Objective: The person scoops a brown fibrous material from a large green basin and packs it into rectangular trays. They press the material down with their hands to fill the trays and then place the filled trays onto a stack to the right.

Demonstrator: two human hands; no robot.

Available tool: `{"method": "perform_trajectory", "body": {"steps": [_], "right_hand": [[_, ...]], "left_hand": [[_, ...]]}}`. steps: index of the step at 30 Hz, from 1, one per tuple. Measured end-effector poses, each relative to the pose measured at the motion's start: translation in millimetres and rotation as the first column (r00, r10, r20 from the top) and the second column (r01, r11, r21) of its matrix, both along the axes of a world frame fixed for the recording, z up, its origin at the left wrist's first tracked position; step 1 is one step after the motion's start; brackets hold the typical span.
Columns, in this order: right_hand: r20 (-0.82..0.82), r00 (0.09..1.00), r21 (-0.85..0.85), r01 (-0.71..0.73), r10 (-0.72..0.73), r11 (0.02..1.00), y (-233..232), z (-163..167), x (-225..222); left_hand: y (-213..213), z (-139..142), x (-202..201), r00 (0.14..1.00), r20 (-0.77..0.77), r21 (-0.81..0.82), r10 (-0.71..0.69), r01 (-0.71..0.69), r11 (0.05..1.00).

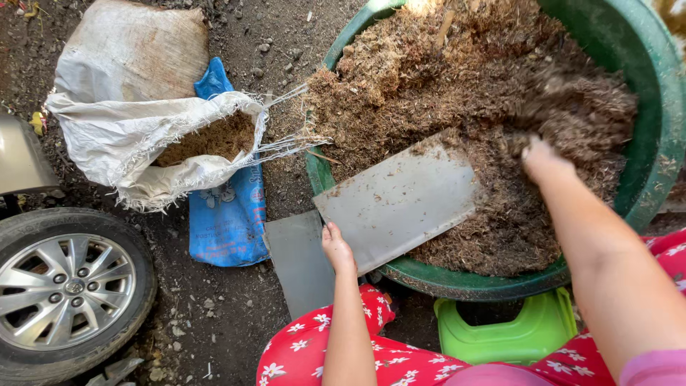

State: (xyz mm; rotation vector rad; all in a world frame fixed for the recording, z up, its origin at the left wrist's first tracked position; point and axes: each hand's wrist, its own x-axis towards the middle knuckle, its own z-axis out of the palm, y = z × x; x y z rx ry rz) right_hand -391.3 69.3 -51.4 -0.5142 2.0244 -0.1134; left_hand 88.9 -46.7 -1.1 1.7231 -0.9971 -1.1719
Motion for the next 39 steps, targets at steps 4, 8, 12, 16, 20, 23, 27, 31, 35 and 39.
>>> {"method": "perform_trajectory", "body": {"steps": [4,8,12,16,20,23,27,31,35,39], "right_hand": [[-0.268,0.931,0.059,-0.242,0.249,0.968,14,-1,34],[-0.47,0.762,0.077,-0.468,0.446,0.88,23,11,45],[-0.214,0.889,0.166,-0.375,0.405,0.912,-9,37,44],[-0.067,0.968,-0.132,-0.247,0.24,0.96,-52,72,99],[-0.46,0.805,-0.399,-0.565,0.375,0.722,-63,108,198],[-0.573,0.667,-0.443,-0.741,0.476,0.505,-70,118,257],[-0.544,0.598,-0.402,-0.801,0.589,0.443,-90,92,265],[-0.552,0.707,-0.384,-0.686,0.442,0.618,-109,43,210],[-0.501,0.772,-0.379,-0.602,0.391,0.703,-96,8,151],[-0.478,0.815,-0.402,-0.534,0.327,0.743,-73,-4,127]], "left_hand": [[5,0,-1,0.964,0.267,-0.075,0.005,0.015,0.997],[11,6,-13,0.83,0.557,-0.023,0.015,-0.002,1.0],[13,9,-26,0.794,0.606,0.024,0.048,-0.079,0.997],[17,8,-31,0.729,0.684,0.073,0.029,-0.108,0.992],[19,12,-35,0.733,0.677,0.049,0.06,-0.126,0.991],[20,17,-39,0.73,0.683,0.094,0.041,-0.142,0.985],[23,23,-42,0.698,0.714,0.038,0.054,-0.116,0.993],[29,25,-41,0.704,0.709,0.067,0.048,-0.136,0.988],[29,22,-43,0.703,0.71,0.09,0.051,-0.161,0.983],[26,18,-41,0.72,0.691,0.093,0.065,-0.178,0.98]]}}
